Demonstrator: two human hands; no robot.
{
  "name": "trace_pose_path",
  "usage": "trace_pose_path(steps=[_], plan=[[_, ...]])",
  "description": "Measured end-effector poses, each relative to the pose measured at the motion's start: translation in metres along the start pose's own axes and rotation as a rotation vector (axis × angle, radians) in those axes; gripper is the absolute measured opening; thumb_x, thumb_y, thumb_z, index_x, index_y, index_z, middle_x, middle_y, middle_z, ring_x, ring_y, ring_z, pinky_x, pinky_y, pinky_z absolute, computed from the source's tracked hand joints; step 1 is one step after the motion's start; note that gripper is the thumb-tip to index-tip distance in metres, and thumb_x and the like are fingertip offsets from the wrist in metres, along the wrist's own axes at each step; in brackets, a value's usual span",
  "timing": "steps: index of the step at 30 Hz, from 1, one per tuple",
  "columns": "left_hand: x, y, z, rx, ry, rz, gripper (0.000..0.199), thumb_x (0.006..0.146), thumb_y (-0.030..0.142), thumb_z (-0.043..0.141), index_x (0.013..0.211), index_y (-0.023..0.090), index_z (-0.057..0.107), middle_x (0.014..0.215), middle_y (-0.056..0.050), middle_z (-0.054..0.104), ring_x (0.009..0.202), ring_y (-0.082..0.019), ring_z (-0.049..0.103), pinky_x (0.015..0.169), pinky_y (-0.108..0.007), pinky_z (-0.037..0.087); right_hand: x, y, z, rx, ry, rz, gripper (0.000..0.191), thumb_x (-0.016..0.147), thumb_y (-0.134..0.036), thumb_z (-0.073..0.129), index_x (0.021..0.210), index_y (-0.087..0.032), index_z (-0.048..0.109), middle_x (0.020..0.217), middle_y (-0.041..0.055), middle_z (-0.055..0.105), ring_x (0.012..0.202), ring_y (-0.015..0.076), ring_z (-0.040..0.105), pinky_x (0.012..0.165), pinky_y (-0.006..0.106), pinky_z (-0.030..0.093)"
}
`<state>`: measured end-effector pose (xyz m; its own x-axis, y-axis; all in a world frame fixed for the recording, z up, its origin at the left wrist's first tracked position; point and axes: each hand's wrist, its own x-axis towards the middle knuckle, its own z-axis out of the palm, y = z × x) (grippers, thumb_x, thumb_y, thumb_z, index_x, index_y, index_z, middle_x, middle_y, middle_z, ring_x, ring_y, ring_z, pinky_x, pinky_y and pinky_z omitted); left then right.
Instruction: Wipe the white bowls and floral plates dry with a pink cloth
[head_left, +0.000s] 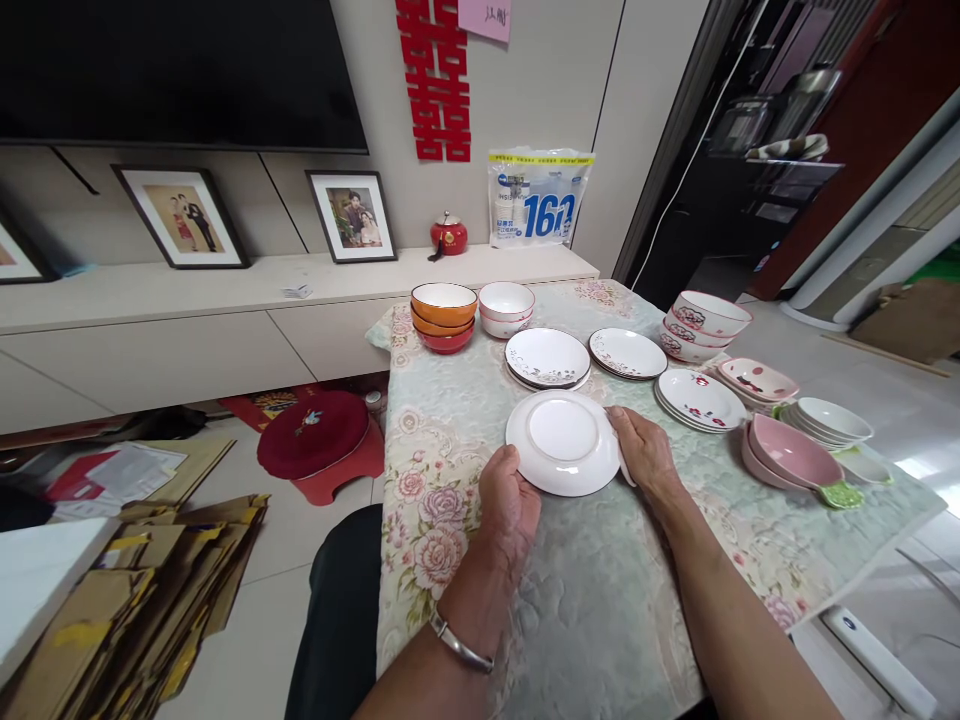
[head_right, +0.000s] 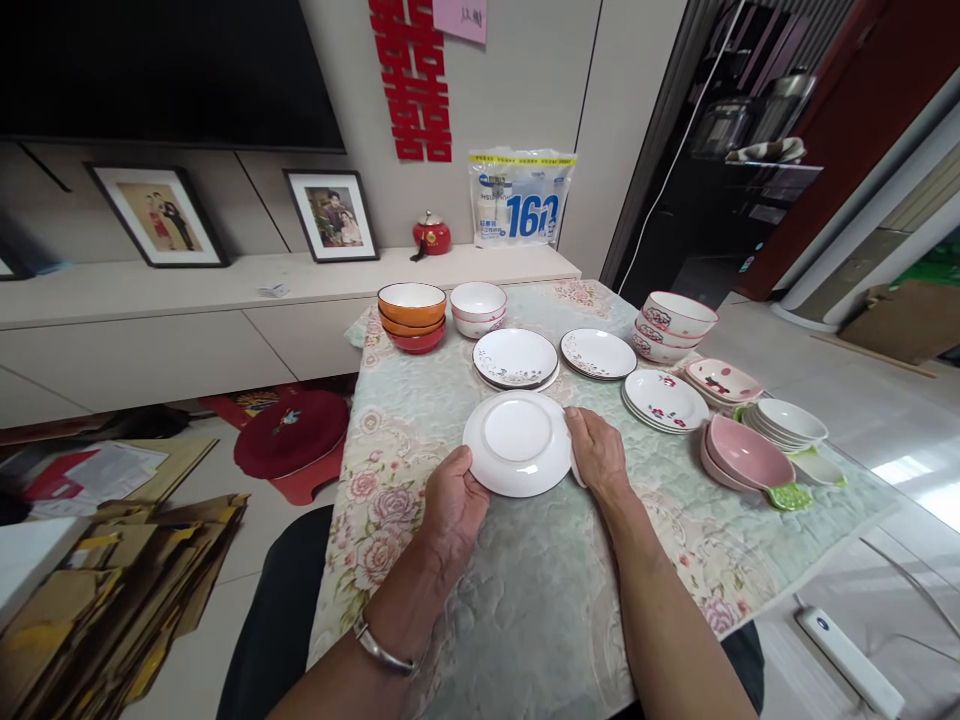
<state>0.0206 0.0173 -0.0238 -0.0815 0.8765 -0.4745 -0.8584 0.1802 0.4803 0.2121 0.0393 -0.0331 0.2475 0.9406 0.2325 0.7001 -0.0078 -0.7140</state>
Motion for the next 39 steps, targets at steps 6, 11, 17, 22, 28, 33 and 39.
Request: trace_pose_path(steps=[6,11,17,22,28,33,39], plan=[[-0.006,0.001,0.004,-0.003,-0.002,0.001,0.016,0.075,0.004,0.055,0.064,0.013,0.064,0.070,-0.004,0.068,0.068,-0.013,0.062,0.071,-0.023,0.050,0.001,-0.004,-0.001,0.006,0.030,-0.031,0.045,0.089,-0.054,0.045,0.096,-0.020,0.073,0.099,0.0075,0.073,0.096,0.0259,0.060,0.086,0.036,0.043],[-0.006,0.002,0.004,-0.014,0.018,-0.014,0.019,0.079,0.003,0.053,0.067,0.012,0.065,0.071,-0.004,0.069,0.068,-0.012,0.063,0.069,-0.022,0.051,0.002,-0.002,-0.002,0.273,-0.019,0.063,0.040,0.081,-0.055,0.060,0.086,-0.017,0.072,0.080,0.0037,0.069,0.075,0.0200,0.059,0.066,0.029,0.042],[-0.001,0.002,0.002,-0.034,0.037,-0.036,0.024,0.082,0.001,0.049,0.068,0.014,0.063,0.067,-0.002,0.067,0.063,-0.009,0.062,0.064,-0.017,0.050,-0.002,-0.006,0.001,0.712,-0.080,0.211,0.034,0.076,-0.053,0.069,0.071,-0.019,0.064,0.055,-0.0044,0.052,0.051,0.0107,0.042,0.048,0.024,0.029],[-0.002,0.003,0.002,-0.042,-0.007,-0.058,0.023,0.085,0.004,0.048,0.072,0.012,0.064,0.072,-0.004,0.070,0.065,-0.010,0.064,0.065,-0.019,0.051,-0.005,-0.021,-0.004,0.987,-0.182,0.337,0.030,0.067,-0.045,0.079,0.074,-0.019,0.067,0.063,-0.0017,0.063,0.055,0.0126,0.052,0.053,0.025,0.040],[-0.002,0.002,0.000,-0.018,-0.086,-0.021,0.022,0.087,0.005,0.049,0.075,0.013,0.066,0.079,-0.004,0.072,0.072,-0.010,0.066,0.071,-0.019,0.051,-0.005,-0.029,-0.012,1.081,-0.225,0.417,0.030,0.059,-0.037,0.087,0.071,-0.017,0.068,0.060,-0.0024,0.065,0.052,0.0091,0.053,0.051,0.021,0.041],[0.001,0.002,-0.001,0.010,-0.122,0.010,0.021,0.088,0.006,0.049,0.081,0.015,0.066,0.080,-0.004,0.072,0.081,-0.012,0.068,0.077,-0.020,0.051,-0.006,-0.028,-0.013,1.109,-0.322,0.428,0.034,0.057,-0.030,0.089,0.083,-0.016,0.071,0.074,0.0018,0.073,0.062,0.0130,0.063,0.060,0.024,0.050],[0.000,0.001,-0.001,0.017,-0.232,0.051,0.018,0.087,0.009,0.052,0.093,0.015,0.068,0.092,-0.006,0.074,0.089,-0.014,0.068,0.085,-0.025,0.052,-0.005,-0.026,-0.012,1.131,-0.309,0.396,0.039,0.058,-0.028,0.088,0.092,-0.017,0.071,0.083,0.0040,0.076,0.069,0.0144,0.067,0.066,0.024,0.052]])
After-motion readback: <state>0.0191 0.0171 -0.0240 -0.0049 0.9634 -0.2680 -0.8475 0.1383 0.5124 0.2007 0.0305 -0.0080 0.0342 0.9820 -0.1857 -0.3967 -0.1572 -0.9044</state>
